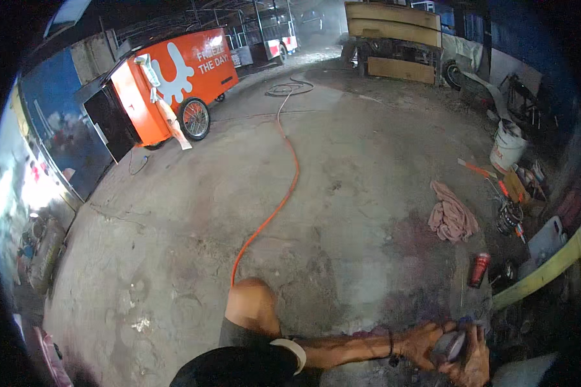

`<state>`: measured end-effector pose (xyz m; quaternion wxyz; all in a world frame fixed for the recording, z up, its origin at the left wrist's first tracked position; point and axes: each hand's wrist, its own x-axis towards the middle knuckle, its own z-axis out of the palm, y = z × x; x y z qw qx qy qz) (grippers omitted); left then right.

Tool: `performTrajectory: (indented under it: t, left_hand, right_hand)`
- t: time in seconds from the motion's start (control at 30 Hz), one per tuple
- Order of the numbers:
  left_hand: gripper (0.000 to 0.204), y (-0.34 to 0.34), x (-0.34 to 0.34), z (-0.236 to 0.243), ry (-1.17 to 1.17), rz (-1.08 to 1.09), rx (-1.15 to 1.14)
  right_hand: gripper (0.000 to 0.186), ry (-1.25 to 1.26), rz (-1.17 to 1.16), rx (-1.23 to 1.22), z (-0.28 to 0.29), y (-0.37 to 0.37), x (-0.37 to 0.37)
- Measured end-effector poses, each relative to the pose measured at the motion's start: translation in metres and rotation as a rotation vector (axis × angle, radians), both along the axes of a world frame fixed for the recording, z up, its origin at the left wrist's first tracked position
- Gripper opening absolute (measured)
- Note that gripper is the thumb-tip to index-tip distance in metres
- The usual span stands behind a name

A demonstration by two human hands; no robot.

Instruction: Mixing paint and spray-painting a vehicle wheel.

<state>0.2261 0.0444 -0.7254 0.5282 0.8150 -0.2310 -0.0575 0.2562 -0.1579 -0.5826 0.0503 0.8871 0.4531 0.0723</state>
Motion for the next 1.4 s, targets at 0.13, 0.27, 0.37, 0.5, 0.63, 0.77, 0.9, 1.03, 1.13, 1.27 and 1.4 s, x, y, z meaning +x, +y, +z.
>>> performTrajectory:
  t: [0.13, 0.27, 0.37, 0.5, 0.63, 0.77, 0.9, 1.03, 1.13, 1.27, 1.4]
  left_hand:
    - [0.127, -0.007, 0.005, 0.017, 0.009, -0.001, 0.046]
    - [0.127, -0.016, 0.005, 0.006, -0.293, 0.131, 0.055]
    - [0.125, -0.023, 0.006, 0.024, -0.218, 0.085, 0.04]
    - [0.12, -0.038, 0.003, -0.007, -0.351, 0.142, -0.109]
    - [0.112, -0.057, 0.002, -0.012, -0.264, 0.24, -0.258]
    - [0.11, -0.058, 0.002, -0.02, -0.221, 0.246, -0.27]
    - [0.112, -0.061, 0.009, -0.019, -0.23, 0.185, -0.264]
    - [0.115, -0.062, 0.001, -0.027, -0.232, 0.192, -0.292]
    - [0.116, -0.063, -0.005, -0.029, -0.235, 0.178, -0.295]
    - [0.119, -0.069, -0.002, -0.028, -0.234, 0.15, -0.299]
    - [0.121, -0.047, 0.001, -0.045, -0.168, 0.16, -0.2]
  right_hand:
    - [0.087, 0.453, -0.115, 0.236, 0.032, 0.002, -0.002]
    - [0.09, 0.428, -0.069, 0.224, 0.05, 0.006, -0.009]
    - [0.091, 0.393, -0.089, 0.205, 0.048, -0.004, -0.011]
    - [0.096, 0.363, -0.082, 0.198, 0.022, -0.017, -0.011]
    - [0.093, 0.361, -0.277, 0.231, -0.011, -0.018, -0.011]
    - [0.089, 0.442, -0.509, 0.447, -0.031, -0.003, -0.003]
    - [0.095, 0.366, -0.507, 0.392, -0.08, -0.009, 0.013]
    - [0.092, 0.429, -0.681, 0.274, -0.056, 0.007, -0.002]
    - [0.098, 0.358, -0.526, 0.299, -0.057, -0.006, -0.012]
    - [0.096, 0.294, -0.509, 0.266, -0.061, -0.021, -0.015]
    - [0.085, 0.34, -0.137, 0.053, -0.033, 0.01, -0.003]
